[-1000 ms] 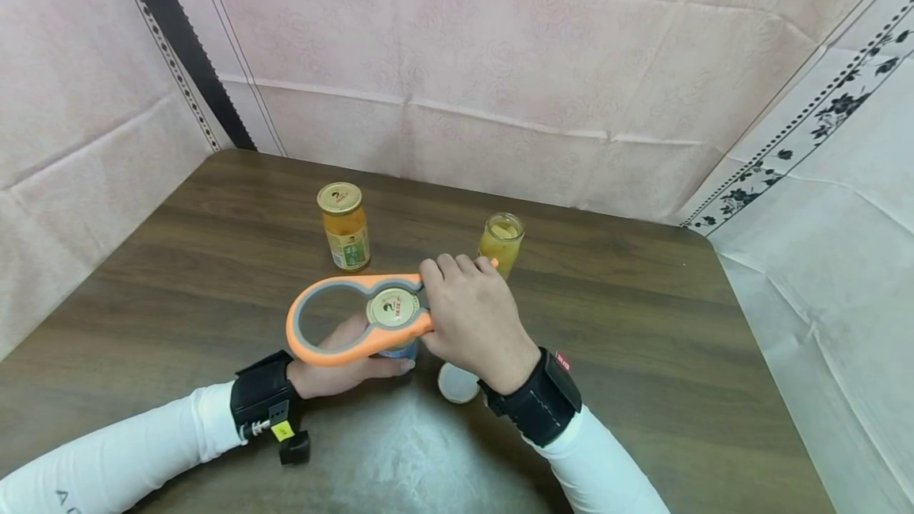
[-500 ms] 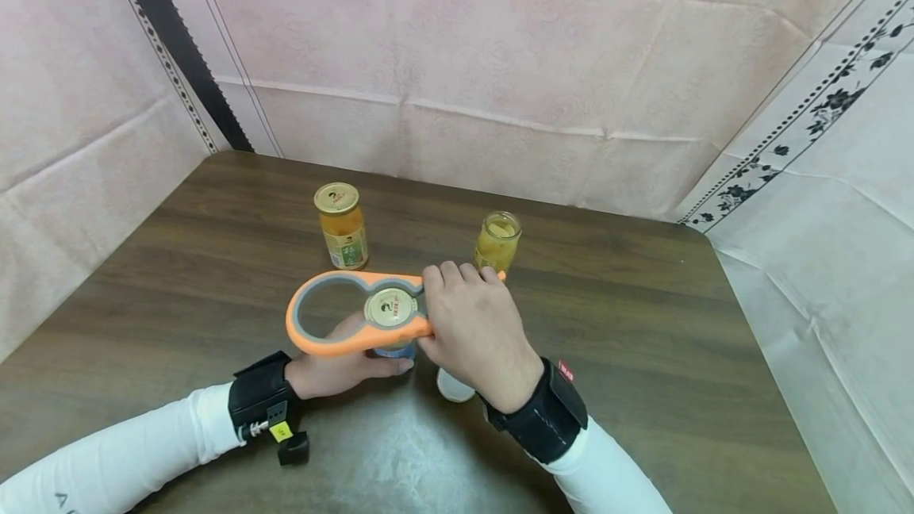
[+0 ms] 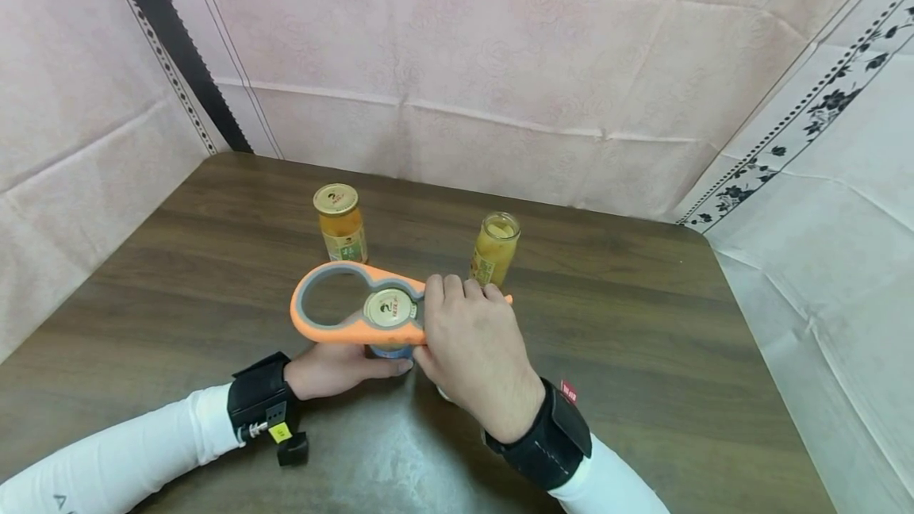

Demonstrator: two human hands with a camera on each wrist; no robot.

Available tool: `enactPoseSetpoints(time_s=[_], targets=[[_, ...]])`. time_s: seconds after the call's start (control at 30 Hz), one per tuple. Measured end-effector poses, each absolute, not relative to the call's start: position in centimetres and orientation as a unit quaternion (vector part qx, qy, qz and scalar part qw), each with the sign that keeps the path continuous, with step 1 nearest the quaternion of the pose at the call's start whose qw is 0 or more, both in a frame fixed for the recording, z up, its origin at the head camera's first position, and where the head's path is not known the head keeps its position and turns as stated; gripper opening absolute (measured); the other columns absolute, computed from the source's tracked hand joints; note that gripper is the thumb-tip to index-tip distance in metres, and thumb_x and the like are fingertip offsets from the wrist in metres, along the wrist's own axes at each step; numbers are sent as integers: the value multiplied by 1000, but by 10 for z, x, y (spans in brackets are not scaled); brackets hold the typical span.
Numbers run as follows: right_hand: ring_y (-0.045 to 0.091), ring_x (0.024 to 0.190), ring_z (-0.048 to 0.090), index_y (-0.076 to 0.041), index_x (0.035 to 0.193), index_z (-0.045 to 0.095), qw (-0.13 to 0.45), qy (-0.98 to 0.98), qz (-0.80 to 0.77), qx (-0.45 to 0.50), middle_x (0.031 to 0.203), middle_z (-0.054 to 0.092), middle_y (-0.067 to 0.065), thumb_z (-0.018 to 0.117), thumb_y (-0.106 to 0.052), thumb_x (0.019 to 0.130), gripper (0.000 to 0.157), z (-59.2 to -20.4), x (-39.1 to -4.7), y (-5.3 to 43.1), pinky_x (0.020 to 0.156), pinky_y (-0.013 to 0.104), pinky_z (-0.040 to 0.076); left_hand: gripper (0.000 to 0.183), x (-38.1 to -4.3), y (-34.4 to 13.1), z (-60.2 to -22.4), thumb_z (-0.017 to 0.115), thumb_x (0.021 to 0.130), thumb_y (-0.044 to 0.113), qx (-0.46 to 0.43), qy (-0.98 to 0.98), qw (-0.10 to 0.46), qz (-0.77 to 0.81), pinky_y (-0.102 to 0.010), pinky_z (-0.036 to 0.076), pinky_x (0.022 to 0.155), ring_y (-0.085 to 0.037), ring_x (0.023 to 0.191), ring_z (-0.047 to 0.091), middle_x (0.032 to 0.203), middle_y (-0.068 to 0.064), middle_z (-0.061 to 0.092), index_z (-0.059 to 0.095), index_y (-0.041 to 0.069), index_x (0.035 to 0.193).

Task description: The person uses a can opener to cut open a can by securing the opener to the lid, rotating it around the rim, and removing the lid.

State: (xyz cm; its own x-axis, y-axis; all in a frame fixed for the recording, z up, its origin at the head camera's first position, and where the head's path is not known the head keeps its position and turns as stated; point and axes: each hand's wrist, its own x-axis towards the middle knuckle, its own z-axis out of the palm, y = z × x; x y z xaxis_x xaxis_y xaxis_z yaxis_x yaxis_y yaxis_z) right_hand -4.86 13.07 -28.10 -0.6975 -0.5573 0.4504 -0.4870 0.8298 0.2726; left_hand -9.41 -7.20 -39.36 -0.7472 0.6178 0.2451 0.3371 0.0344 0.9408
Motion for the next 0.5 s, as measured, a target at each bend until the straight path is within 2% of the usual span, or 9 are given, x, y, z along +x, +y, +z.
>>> enactPoseSetpoints(time_s=[0.3, 0.5], targets=[[17, 62, 52, -3, 100, 57, 237, -929, -62, 277, 73, 48, 1, 79, -31, 69, 47, -282, -47, 129, 55, 29, 43, 68, -93, -73, -395, 74, 90, 2, 310, 696, 142, 632, -25, 45, 110, -10, 131, 54, 145, 1, 56, 47, 24, 147], [17, 66, 58, -4, 105, 57, 215, -937, -61, 268, 78, 54, 2, 82, -37, 72, 53, -282, -45, 129, 56, 29, 47, 66, -93, -72, -395, 74, 90, 1, 308, 697, 147, 630, -23, 45, 109, -11, 129, 55, 145, -11, 56, 46, 16, 148]])
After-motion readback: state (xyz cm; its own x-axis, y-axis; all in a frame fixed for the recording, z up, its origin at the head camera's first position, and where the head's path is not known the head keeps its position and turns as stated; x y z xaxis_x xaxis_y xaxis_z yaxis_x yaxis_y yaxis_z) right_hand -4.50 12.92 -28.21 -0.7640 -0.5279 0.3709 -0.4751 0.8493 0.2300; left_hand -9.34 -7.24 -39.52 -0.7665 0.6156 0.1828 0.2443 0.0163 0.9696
